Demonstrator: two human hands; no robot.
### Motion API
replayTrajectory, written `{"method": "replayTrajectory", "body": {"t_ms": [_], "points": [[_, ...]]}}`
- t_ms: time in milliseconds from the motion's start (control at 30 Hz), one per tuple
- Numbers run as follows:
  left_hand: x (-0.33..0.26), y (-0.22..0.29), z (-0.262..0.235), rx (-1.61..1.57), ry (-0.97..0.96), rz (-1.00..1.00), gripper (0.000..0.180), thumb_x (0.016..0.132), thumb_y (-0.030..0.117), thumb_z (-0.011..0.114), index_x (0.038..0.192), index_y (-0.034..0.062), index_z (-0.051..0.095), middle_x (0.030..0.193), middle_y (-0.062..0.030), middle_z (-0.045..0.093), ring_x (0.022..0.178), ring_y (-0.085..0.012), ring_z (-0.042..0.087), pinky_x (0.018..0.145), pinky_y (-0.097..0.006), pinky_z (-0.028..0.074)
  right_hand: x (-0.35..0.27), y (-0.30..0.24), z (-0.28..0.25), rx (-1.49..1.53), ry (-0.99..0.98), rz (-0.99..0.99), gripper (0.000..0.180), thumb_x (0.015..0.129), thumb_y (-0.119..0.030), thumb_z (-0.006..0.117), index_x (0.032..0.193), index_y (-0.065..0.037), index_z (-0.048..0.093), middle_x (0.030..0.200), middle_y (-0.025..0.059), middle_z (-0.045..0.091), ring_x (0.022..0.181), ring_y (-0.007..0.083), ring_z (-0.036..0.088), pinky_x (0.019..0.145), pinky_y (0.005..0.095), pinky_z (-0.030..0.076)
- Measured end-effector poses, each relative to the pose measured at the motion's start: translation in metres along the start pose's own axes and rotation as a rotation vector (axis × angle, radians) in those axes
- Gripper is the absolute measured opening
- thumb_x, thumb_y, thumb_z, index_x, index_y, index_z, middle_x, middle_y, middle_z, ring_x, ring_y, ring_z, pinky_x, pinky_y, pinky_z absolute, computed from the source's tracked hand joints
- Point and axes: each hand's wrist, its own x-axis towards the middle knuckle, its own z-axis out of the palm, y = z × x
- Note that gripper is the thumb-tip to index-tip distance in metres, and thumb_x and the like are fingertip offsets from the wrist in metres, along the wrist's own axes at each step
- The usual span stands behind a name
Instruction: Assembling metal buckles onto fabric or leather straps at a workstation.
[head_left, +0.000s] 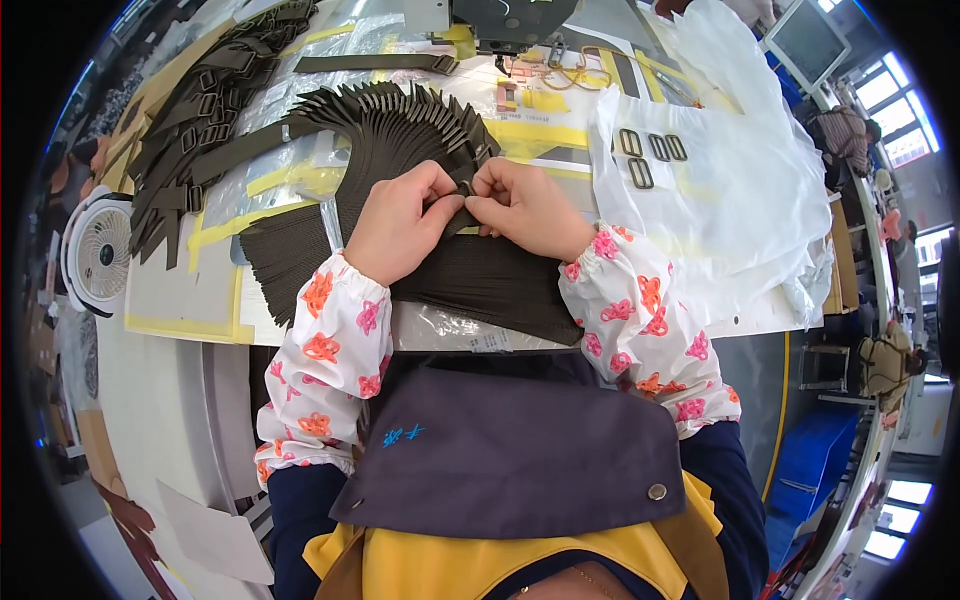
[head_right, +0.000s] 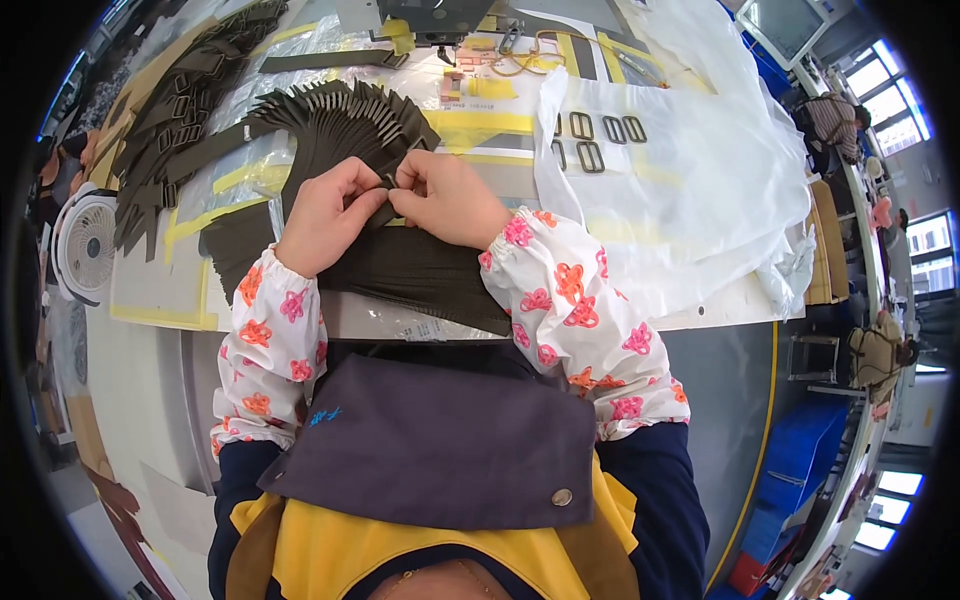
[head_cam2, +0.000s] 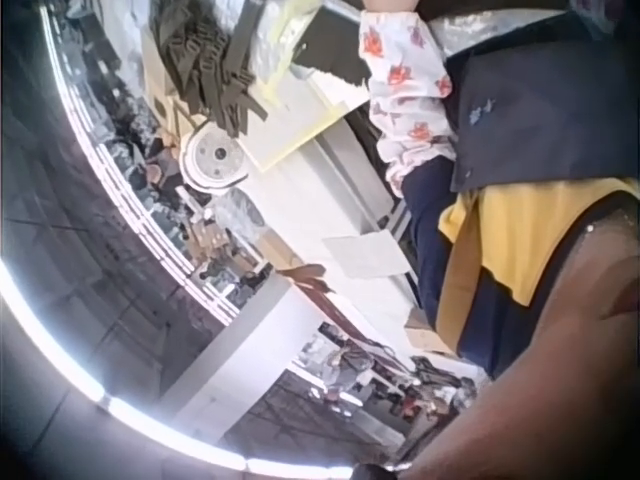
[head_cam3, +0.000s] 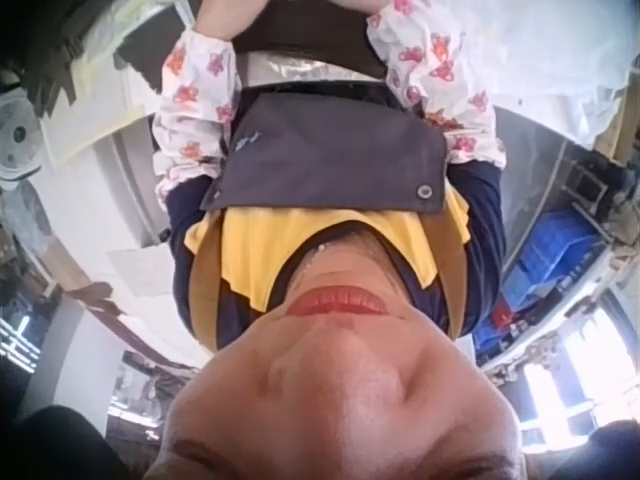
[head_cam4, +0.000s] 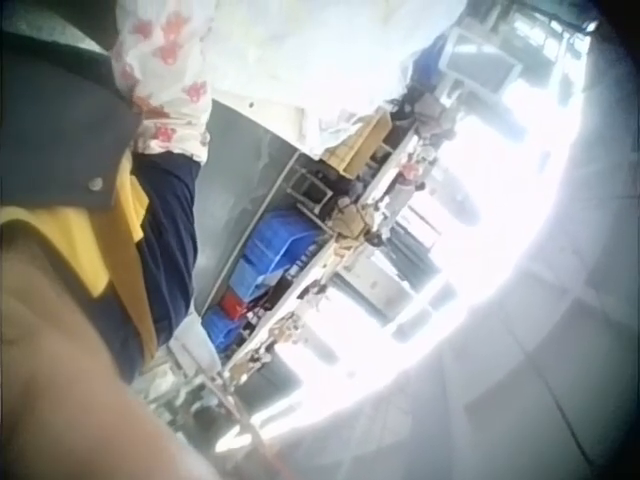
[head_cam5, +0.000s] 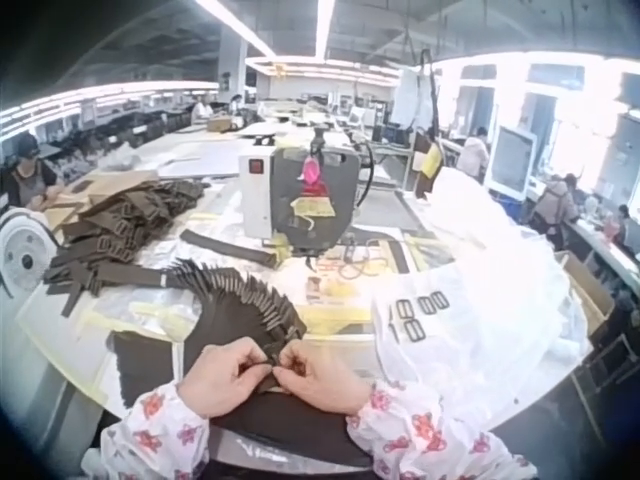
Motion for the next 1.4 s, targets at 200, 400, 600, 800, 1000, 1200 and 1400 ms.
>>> {"method": "replayTrajectory", "body": {"t_ms": [200, 400, 600, 800, 1000, 1200, 1400], "points": [[0.005, 0.013, 0.005, -0.354, 0.007, -0.084, 0.028, 0.075, 0.008, 0.063, 0.099, 0.0020, 0.051, 0.074, -0.0027, 0.056, 0.055, -0.0063, 0.049, 0.053, -0.021, 0.042, -0.009, -0.007, -0.022, 0.178, 0.030, -0.059, 0.010, 0.080, -0.006, 0.056, 0.085, 0.001, 0.051, 0.067, 0.0007, 0.053, 0.056, 0.0054, 0.053, 0.049, 0.0178, 0.042], [0.027, 0.014, 0.015, 0.027, -0.160, -0.010, 0.031, 0.074, 0.005, 0.060, 0.104, 0.0010, 0.051, 0.077, -0.0103, 0.058, 0.059, -0.0204, 0.057, 0.054, -0.027, 0.044, -0.020, -0.010, -0.063, -0.127, 0.232, -0.116, 0.012, 0.079, -0.007, 0.056, 0.088, 0.000, 0.052, 0.066, 0.0014, 0.055, 0.053, 0.0060, 0.050, 0.049, 0.0201, 0.042], [0.022, 0.026, 0.032, 0.067, 0.171, 0.301, 0.008, 0.078, 0.009, 0.056, 0.084, 0.0047, 0.059, 0.078, -0.0089, 0.059, 0.065, -0.0240, 0.058, 0.057, -0.033, 0.046, -0.046, 0.038, -0.152, -0.899, 0.721, -0.093, 0.019, 0.073, -0.018, 0.062, 0.081, -0.001, 0.057, 0.070, 0.0096, 0.059, 0.062, 0.0229, 0.056, 0.059, 0.0306, 0.045], [0.009, 0.015, 0.033, 0.324, -0.141, 0.256, 0.021, 0.081, 0.024, 0.051, 0.078, 0.0071, 0.063, 0.076, -0.0106, 0.061, 0.069, -0.0311, 0.057, 0.062, -0.042, 0.045, -0.044, 0.060, -0.145, -1.065, 0.505, 0.191, 0.031, 0.067, -0.029, 0.063, 0.081, -0.002, 0.055, 0.077, 0.0139, 0.060, 0.078, 0.0313, 0.058, 0.068, 0.0387, 0.046], [0.025, 0.015, 0.039, 0.331, -0.371, 0.204, 0.020, 0.080, 0.024, 0.053, 0.079, 0.0072, 0.064, 0.070, -0.0139, 0.060, 0.068, -0.0318, 0.057, 0.062, -0.040, 0.045, -0.043, 0.065, -0.166, -1.008, 0.553, 0.185, 0.026, 0.070, -0.021, 0.060, 0.078, 0.004, 0.057, 0.072, 0.0171, 0.061, 0.064, 0.0316, 0.059, 0.060, 0.0378, 0.048], [0.021, 0.029, 0.037, 0.237, -0.211, 0.284, 0.013, 0.080, 0.014, 0.054, 0.088, 0.0054, 0.060, 0.075, -0.0130, 0.060, 0.069, -0.0289, 0.058, 0.063, -0.034, 0.045, -0.052, 0.002, -0.123, 0.080, 0.451, -0.021, 0.019, 0.081, -0.009, 0.058, 0.093, 0.005, 0.059, 0.072, 0.0054, 0.060, 0.060, 0.0094, 0.057, 0.056, 0.0212, 0.046], [0.021, 0.028, 0.011, -0.183, 0.107, 0.174, 0.009, 0.081, 0.003, 0.051, 0.090, 0.0011, 0.053, 0.069, -0.0088, 0.055, 0.059, -0.0162, 0.052, 0.057, -0.025, 0.041, -0.040, -0.023, -0.074, 0.453, 0.214, -0.040, 0.021, 0.083, -0.009, 0.056, 0.099, 0.005, 0.058, 0.075, 0.0064, 0.059, 0.057, 0.0102, 0.055, 0.053, 0.0216, 0.045]]}}
